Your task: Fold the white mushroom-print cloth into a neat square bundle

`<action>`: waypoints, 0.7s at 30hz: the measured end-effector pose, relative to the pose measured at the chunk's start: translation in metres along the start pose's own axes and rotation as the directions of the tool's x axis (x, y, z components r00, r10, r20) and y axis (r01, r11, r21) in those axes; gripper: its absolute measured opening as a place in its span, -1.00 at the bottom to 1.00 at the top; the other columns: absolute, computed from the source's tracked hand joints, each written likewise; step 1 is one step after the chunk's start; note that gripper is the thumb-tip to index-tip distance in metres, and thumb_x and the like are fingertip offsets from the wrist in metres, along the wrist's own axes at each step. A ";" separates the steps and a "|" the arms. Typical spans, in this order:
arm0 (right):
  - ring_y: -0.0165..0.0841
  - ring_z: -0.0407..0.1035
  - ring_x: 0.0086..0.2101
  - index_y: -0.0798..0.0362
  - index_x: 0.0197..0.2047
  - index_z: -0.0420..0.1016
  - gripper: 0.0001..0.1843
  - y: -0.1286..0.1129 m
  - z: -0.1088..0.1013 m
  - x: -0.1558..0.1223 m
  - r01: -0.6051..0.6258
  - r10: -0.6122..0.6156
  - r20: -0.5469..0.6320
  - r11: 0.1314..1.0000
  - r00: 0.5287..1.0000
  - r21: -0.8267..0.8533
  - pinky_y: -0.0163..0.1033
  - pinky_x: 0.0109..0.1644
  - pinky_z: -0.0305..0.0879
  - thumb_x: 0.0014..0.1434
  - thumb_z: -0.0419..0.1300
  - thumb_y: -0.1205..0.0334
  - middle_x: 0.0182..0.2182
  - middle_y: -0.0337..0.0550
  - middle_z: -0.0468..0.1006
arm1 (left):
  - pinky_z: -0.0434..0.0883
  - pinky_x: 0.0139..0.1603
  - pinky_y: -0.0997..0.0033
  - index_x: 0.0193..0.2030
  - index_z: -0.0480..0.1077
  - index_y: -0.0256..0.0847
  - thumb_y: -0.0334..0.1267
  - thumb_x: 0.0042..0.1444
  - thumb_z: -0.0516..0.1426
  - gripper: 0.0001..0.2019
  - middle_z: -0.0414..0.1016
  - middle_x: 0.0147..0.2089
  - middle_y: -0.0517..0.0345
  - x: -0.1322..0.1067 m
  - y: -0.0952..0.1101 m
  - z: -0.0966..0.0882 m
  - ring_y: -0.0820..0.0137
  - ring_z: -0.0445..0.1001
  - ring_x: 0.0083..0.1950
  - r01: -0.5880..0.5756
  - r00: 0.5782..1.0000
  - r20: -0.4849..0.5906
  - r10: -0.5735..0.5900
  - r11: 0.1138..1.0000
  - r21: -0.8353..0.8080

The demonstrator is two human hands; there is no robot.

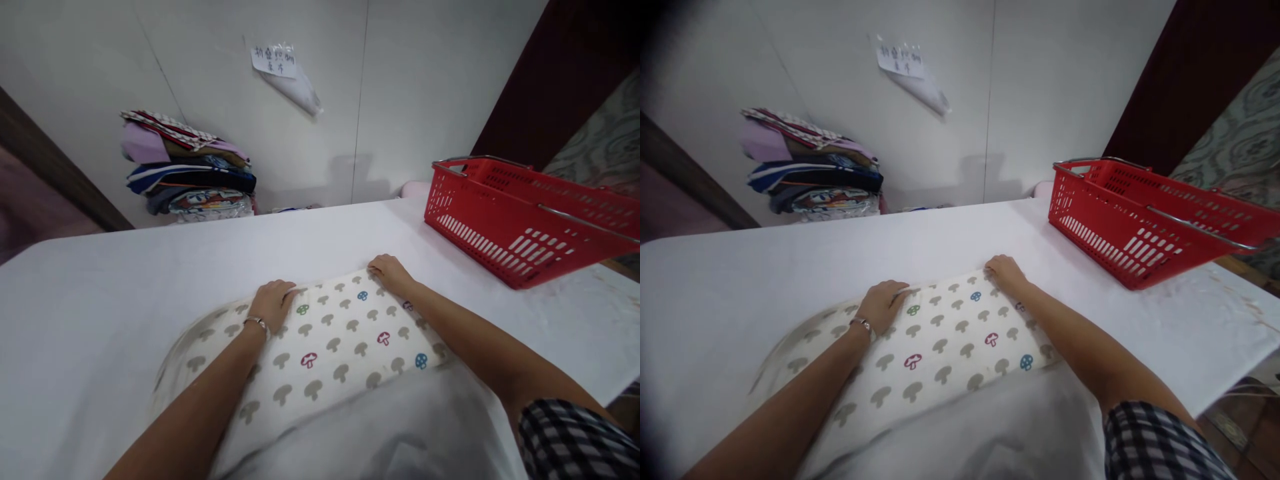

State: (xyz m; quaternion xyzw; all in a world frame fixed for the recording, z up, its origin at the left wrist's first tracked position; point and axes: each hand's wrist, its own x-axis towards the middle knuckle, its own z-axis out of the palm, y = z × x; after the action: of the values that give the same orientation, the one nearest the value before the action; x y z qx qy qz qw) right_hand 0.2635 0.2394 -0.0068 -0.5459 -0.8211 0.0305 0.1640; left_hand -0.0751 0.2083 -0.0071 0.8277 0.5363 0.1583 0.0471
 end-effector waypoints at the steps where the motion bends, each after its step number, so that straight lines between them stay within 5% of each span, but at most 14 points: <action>1: -0.28 0.31 -0.19 0.04 -0.23 0.50 -0.78 0.001 0.000 0.000 0.001 -0.001 0.006 1.000 1.000 0.010 -0.21 -0.06 0.14 0.20 0.03 0.36 -0.24 -0.12 0.53 | 0.29 -0.03 0.21 -0.11 0.41 -0.18 -0.12 0.23 -0.15 -0.64 0.48 -0.18 0.07 0.000 0.000 0.000 0.25 0.39 -0.10 -0.001 1.000 0.004 0.001 1.000 0.006; 9: -0.31 0.36 -0.16 0.04 -0.12 0.50 -0.71 0.009 0.005 -0.004 0.058 -0.061 0.016 0.988 0.998 0.142 -0.20 -0.01 0.20 0.26 -0.03 0.26 -0.16 -0.11 0.54 | 0.28 -0.10 0.22 -0.19 0.44 -0.13 -0.14 0.26 -0.18 -0.63 0.47 -0.25 0.07 0.003 -0.001 0.004 0.27 0.39 -0.16 0.057 0.998 0.015 -0.058 0.996 0.064; 14: -0.30 0.36 -0.12 0.04 -0.11 0.51 -0.67 0.009 0.007 -0.004 0.031 -0.034 0.033 0.996 0.999 0.088 -0.15 0.04 0.18 0.27 -0.06 0.22 -0.13 -0.09 0.54 | 0.27 -0.09 0.20 -0.19 0.45 -0.10 -0.14 0.25 -0.15 -0.65 0.48 -0.22 0.08 0.003 -0.001 0.004 0.24 0.40 -0.12 0.116 0.993 0.016 -0.117 0.990 0.074; 18: -0.19 0.20 0.10 0.05 0.05 0.43 -0.63 -0.014 0.001 -0.010 -0.014 0.014 0.006 0.999 1.000 -0.044 0.02 0.19 -0.01 0.28 -0.08 0.20 0.06 -0.01 0.42 | 0.28 -0.10 0.24 -0.20 0.46 -0.08 -0.13 0.24 -0.14 -0.65 0.47 -0.24 0.10 0.003 0.000 0.003 0.26 0.40 -0.13 0.138 0.990 0.017 -0.140 0.987 0.086; 21: -0.18 0.00 0.23 0.01 0.21 0.25 -0.54 -0.045 -0.001 -0.018 0.090 -0.087 0.084 0.996 0.993 -0.023 0.06 0.27 -0.16 0.29 -0.07 0.11 0.22 -0.04 0.22 | 0.28 -0.11 0.24 -0.22 0.48 -0.08 -0.14 0.23 -0.14 -0.63 0.46 -0.25 0.09 0.003 0.001 0.001 0.25 0.39 -0.14 0.151 0.988 0.030 -0.153 0.986 0.073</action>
State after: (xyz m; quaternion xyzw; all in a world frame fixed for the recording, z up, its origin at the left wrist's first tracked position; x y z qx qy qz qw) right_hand 0.2302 0.2053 -0.0002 -0.5093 -0.8509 0.0348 0.1238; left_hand -0.0728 0.2106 -0.0076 0.7881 0.6023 0.1205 0.0392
